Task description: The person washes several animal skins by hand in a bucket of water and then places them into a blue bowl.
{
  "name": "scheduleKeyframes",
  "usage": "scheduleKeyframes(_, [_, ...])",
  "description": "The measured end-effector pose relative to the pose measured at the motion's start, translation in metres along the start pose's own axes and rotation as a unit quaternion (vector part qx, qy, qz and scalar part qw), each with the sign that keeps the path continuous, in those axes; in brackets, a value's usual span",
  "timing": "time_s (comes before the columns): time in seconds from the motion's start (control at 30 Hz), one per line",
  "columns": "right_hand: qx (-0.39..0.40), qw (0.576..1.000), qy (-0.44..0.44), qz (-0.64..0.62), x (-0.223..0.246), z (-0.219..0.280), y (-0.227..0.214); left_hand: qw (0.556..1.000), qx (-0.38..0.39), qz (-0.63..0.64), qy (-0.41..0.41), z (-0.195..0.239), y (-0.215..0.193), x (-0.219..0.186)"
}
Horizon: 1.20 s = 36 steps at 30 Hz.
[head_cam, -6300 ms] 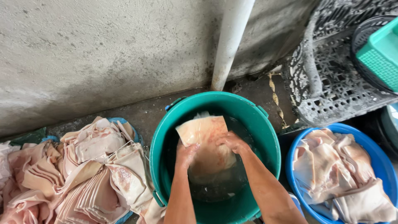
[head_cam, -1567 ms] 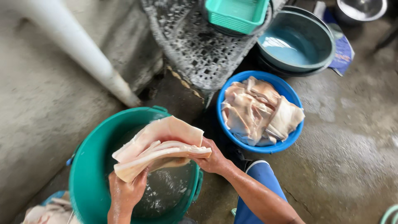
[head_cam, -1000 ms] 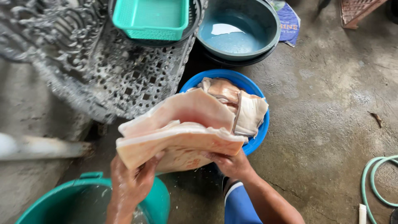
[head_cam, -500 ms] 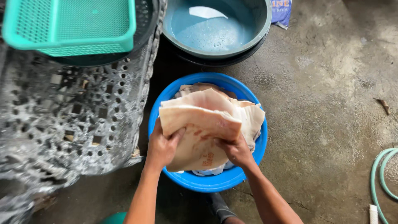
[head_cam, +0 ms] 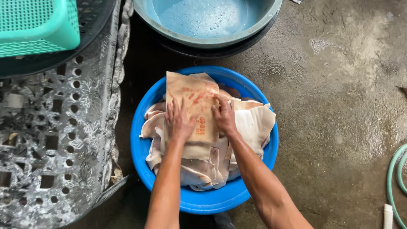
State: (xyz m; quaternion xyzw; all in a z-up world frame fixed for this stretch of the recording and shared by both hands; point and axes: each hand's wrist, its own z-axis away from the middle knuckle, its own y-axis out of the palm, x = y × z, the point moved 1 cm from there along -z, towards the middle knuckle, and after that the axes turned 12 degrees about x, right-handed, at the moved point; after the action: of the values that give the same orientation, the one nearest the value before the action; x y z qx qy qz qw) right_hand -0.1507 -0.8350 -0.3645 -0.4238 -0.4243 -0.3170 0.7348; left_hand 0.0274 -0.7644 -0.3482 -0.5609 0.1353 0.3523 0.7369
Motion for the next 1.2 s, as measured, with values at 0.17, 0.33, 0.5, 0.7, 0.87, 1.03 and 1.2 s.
scheduleKeyframes(0.17, [-0.074,0.954,-0.131,0.258,-0.009,0.019,0.012,0.982,-0.008,-0.187,0.018,0.015,0.038,0.002])
scheduleKeyframes(0.33, [-0.059,0.962,-0.103,0.245,-0.009,0.016,0.015,0.988,0.008,-0.156,0.017,0.013,0.040,0.005])
scheduleKeyframes(0.5, [-0.053,0.959,-0.133,0.244,0.010,0.022,0.003,0.992,0.033,-0.124,-0.008,0.028,0.018,-0.019])
scheduleKeyframes(0.7, [-0.072,0.978,-0.144,0.130,0.073,0.058,-0.001,0.989,-0.051,-0.138,0.031,0.064,-0.044,-0.064])
scheduleKeyframes(0.87, [-0.075,0.974,-0.188,0.097,0.147,0.101,-0.011,0.985,-0.078,-0.149,0.023,0.110,-0.112,-0.095])
scheduleKeyframes(1.03, [-0.068,0.973,-0.213,0.054,0.221,0.149,-0.013,0.975,-0.143,-0.173,0.007,0.186,-0.171,-0.117])
scheduleKeyframes(1.2, [0.009,0.981,-0.194,0.023,0.281,0.211,0.019,0.967,-0.163,-0.191,-0.047,0.275,-0.221,-0.116])
